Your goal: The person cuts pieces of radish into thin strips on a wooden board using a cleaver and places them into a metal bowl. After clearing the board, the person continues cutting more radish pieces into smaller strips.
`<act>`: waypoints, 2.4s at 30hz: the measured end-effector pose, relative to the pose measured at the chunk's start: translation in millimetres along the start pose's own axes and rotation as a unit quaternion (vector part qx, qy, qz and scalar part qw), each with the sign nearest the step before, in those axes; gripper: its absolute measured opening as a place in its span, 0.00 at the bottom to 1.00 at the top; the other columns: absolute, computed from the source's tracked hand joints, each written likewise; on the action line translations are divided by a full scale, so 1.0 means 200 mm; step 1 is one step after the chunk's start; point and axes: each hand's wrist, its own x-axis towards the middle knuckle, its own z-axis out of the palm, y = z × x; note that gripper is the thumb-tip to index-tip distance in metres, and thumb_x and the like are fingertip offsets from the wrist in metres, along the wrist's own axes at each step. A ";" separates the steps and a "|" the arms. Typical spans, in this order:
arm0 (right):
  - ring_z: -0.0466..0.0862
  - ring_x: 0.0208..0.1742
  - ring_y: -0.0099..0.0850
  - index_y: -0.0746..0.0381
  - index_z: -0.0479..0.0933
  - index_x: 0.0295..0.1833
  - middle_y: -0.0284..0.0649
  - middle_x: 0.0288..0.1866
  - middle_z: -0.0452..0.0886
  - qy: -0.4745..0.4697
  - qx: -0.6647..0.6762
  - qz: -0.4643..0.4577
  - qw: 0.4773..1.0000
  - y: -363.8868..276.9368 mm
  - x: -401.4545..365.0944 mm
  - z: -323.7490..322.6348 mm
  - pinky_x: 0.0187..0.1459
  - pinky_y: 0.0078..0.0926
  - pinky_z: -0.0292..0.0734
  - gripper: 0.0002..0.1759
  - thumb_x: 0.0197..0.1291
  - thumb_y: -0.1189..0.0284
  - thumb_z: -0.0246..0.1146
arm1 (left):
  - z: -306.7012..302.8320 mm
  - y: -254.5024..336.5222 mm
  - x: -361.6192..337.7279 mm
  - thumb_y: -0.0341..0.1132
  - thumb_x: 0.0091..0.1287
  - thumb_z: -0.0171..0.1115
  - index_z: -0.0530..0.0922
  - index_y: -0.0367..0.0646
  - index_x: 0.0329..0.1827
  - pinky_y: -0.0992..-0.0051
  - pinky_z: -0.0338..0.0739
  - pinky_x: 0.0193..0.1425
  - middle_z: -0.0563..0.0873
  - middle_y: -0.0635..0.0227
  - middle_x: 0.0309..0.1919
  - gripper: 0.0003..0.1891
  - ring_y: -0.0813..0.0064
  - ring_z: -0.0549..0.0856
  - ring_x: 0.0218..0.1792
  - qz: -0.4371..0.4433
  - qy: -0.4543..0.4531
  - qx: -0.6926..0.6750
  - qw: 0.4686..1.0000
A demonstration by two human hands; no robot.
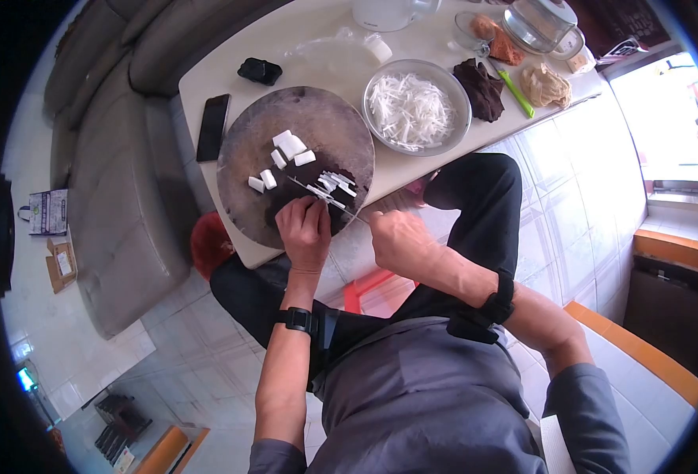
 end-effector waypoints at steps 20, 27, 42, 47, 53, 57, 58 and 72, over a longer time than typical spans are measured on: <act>0.82 0.31 0.53 0.70 0.73 0.31 0.57 0.25 0.79 0.012 -0.046 0.000 0.999 -0.08 0.07 0.06 0.34 0.46 0.77 0.07 0.44 0.79 0.56 | 0.01 -0.01 -0.02 0.27 0.51 0.64 0.80 0.40 0.35 0.64 0.69 0.49 0.81 0.66 0.37 0.08 0.62 0.78 0.43 0.004 -0.002 -0.010 1.000; 0.82 0.33 0.55 0.71 0.74 0.30 0.59 0.26 0.79 0.032 -0.016 0.021 0.999 0.00 0.10 0.04 0.36 0.47 0.77 0.07 0.44 0.79 0.56 | 0.00 -0.01 -0.01 0.28 0.52 0.66 0.80 0.41 0.36 0.64 0.69 0.50 0.81 0.65 0.36 0.09 0.62 0.79 0.42 0.008 0.001 -0.013 1.000; 0.81 0.32 0.55 0.70 0.73 0.29 0.59 0.26 0.78 -0.005 0.019 -0.007 1.000 0.00 0.01 0.06 0.37 0.49 0.75 0.05 0.47 0.78 0.56 | -0.17 -0.07 -0.03 0.33 0.51 0.69 0.81 0.42 0.40 0.64 0.66 0.49 0.80 0.69 0.38 0.14 0.66 0.77 0.44 -0.064 -0.068 0.035 0.995; 0.80 0.31 0.55 0.69 0.72 0.29 0.58 0.24 0.77 0.021 0.006 -0.004 1.000 0.06 0.02 0.07 0.36 0.48 0.75 0.05 0.49 0.77 0.57 | -0.14 -0.07 0.01 0.27 0.53 0.64 0.81 0.43 0.36 0.66 0.66 0.47 0.82 0.69 0.30 0.07 0.68 0.80 0.38 -0.034 -0.035 0.084 0.995; 0.79 0.29 0.55 0.70 0.71 0.28 0.57 0.22 0.76 0.050 0.005 -0.005 0.999 0.08 0.02 0.05 0.33 0.47 0.75 0.07 0.51 0.75 0.57 | -0.17 -0.08 0.08 0.25 0.51 0.62 0.79 0.44 0.40 0.67 0.69 0.42 0.82 0.68 0.29 0.12 0.69 0.80 0.35 -0.022 -0.147 0.118 0.982; 0.79 0.29 0.55 0.71 0.71 0.28 0.58 0.22 0.76 0.048 0.008 -0.003 0.999 0.09 0.03 0.07 0.33 0.47 0.75 0.08 0.52 0.75 0.57 | -0.13 -0.06 0.11 0.24 0.52 0.61 0.79 0.43 0.40 0.67 0.70 0.40 0.82 0.68 0.30 0.12 0.68 0.79 0.34 0.014 -0.092 0.064 0.994; 0.79 0.29 0.55 0.71 0.71 0.28 0.58 0.22 0.76 0.049 0.008 -0.001 0.999 0.09 0.03 0.06 0.33 0.47 0.75 0.08 0.52 0.75 0.57 | -0.12 -0.03 0.13 0.24 0.51 0.60 0.79 0.43 0.40 0.67 0.70 0.39 0.81 0.67 0.32 0.12 0.68 0.79 0.34 0.052 -0.079 0.043 0.995; 0.79 0.26 0.53 0.68 0.71 0.28 0.53 0.19 0.75 0.041 -0.027 -0.060 0.997 0.14 0.02 0.03 0.31 0.47 0.74 0.05 0.50 0.76 0.57 | -0.08 0.05 -0.08 0.21 0.51 0.57 0.78 0.36 0.46 0.65 0.73 0.51 0.79 0.61 0.43 0.17 0.60 0.79 0.46 0.051 -0.088 -0.005 0.995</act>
